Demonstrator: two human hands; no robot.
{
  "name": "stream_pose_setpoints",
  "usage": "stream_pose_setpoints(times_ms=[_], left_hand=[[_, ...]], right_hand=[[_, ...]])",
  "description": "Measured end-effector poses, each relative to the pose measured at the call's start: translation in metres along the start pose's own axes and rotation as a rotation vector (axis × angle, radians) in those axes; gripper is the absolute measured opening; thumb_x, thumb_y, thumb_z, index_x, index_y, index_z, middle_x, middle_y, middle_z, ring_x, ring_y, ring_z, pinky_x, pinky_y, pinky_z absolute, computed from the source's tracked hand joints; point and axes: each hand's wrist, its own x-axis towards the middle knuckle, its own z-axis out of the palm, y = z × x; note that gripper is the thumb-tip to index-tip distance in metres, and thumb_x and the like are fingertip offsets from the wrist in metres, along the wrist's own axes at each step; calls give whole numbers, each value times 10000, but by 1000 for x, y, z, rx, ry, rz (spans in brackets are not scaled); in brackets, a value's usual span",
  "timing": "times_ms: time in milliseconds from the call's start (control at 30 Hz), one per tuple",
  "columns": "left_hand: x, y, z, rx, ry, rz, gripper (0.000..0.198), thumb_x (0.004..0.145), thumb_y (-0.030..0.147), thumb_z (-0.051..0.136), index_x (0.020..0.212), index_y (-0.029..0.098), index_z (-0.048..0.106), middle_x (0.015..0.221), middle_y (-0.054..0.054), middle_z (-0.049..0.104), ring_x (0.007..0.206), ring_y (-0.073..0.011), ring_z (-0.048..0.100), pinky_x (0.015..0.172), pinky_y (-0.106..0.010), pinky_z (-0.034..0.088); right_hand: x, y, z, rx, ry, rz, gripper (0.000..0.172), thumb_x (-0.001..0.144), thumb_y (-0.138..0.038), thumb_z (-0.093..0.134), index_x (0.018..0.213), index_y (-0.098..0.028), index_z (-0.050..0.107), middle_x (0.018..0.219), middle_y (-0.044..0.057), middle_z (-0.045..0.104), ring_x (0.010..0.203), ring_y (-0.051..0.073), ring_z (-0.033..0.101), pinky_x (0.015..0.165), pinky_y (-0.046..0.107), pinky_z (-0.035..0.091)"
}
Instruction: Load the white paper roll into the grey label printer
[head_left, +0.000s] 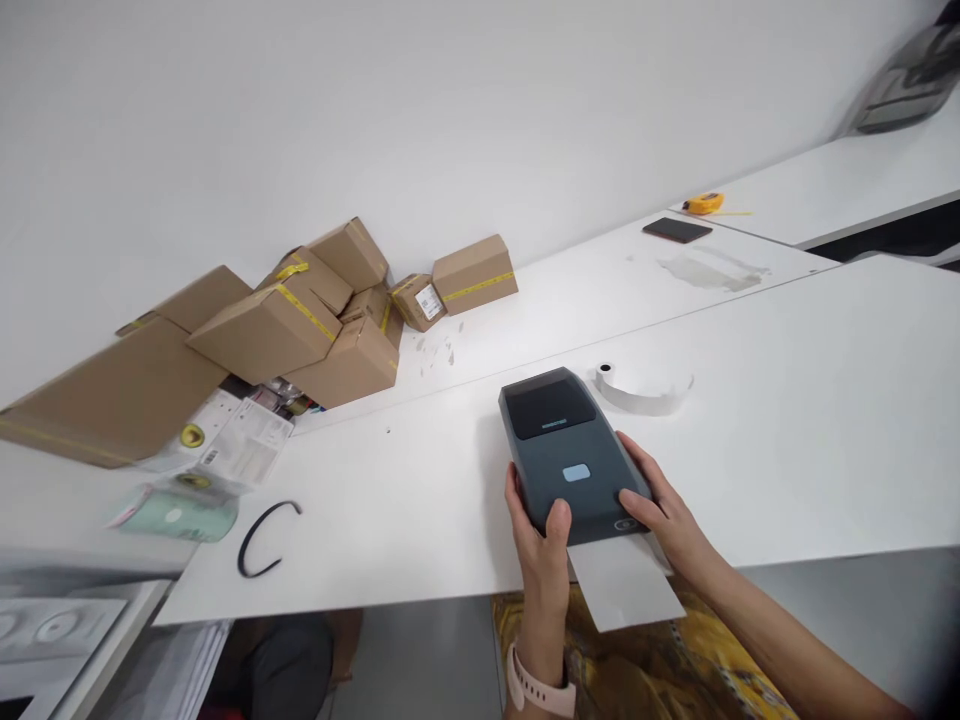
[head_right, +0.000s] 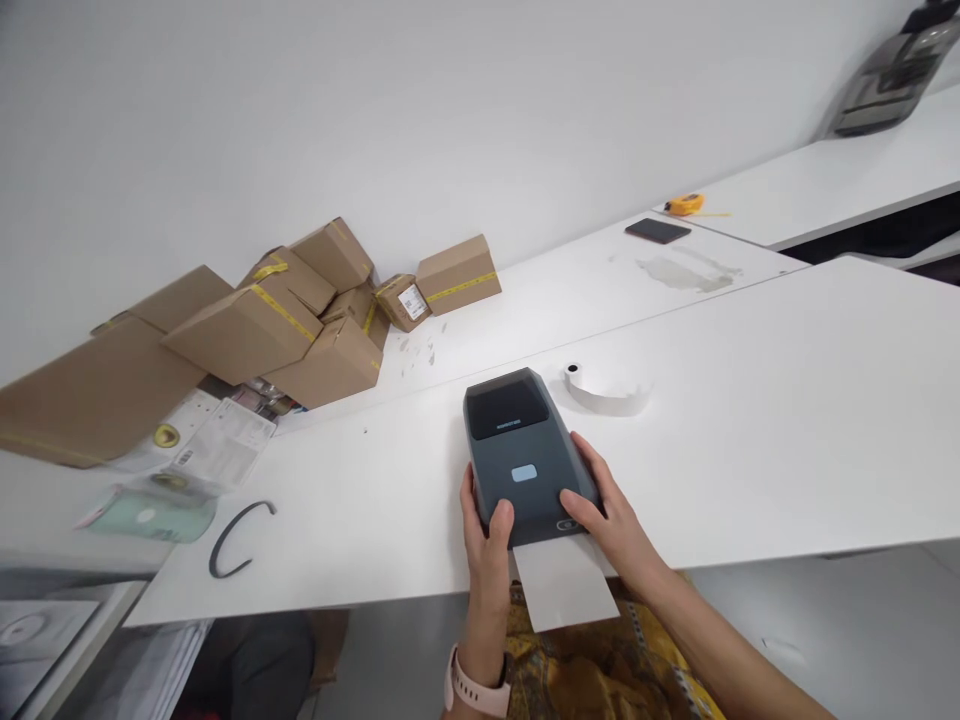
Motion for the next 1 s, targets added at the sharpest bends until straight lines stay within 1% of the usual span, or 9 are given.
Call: stream_pose_setpoints(times_ms=[200,433,633,800,867,900,933,967,1000], left_hand=[[3,-8,-3,53,26,27,817,881,550,634,1549,219,299,1597,-164,389,1406,-338,470,1056,-399,507],[4,-10,-4,103,37,55,804,882,560,621,1543,223,313,1571,-170,427,1376,-342,502,1042,-409,513],[1,-9,0,83,63,35,885,907,560,595,1599,276,122,1628,-162,321,1397,-312,484,1032,-374,516],[-3,-5,-6,56,20,28,939,862,591,647,1592,259,159,1634,-155,314,1416,-284,459,1055,-343,489],[-15,-9,-13,45,66,9,917,837,593,680,1567,271,230,1626,-147,324,1382,-267,490,1019,-323,502],[-24,-13,-16,52,136,3,854,824,603,689,1519,264,328,1577,-145,396,1324,-256,536,980,-311,514],[-33,-19,-18,69,221,0,753,811,617,696,1419,243,458,1475,-139,507,1229,-240,591,927,-298,523],[-43,-25,-20,82,312,-15,625,795,648,692,1228,212,583,1259,-117,636,1077,-215,639,850,-281,526],[-51,-30,-20,78,308,-45,535,796,670,674,1046,199,631,1026,-75,682,906,-184,648,756,-265,517]], right_hand=[[-3,-1,1,30,-1,14,741,872,-628,571,1524,-373,327,1593,55,386,1396,365,432,1114,532,413],[-6,-7,3,63,19,13,725,878,-609,579,1518,-367,341,1577,68,409,1374,352,466,1104,520,427],[-7,-6,6,43,50,-43,719,891,-611,565,1520,-348,334,1598,83,382,1421,340,421,1145,531,387],[-3,-2,4,37,9,-107,823,881,-644,570,1562,-317,246,1642,106,306,1499,326,310,1196,550,316],[-5,-2,0,-6,-19,-167,786,911,-632,538,1574,-344,230,1668,73,255,1530,308,245,1224,548,264],[-7,-2,-3,-40,-25,-212,736,930,-627,511,1567,-363,256,1677,49,234,1540,302,215,1236,548,235],[-10,-2,-5,-79,-32,-261,667,950,-620,477,1549,-382,305,1683,24,220,1547,297,194,1244,547,211],[-13,-1,-8,-117,-45,-304,600,970,-611,440,1524,-397,359,1685,0,213,1550,293,183,1249,543,199],[-15,0,-10,-147,-57,-340,546,987,-601,405,1497,-406,408,1685,-16,213,1550,290,184,1251,538,199]])
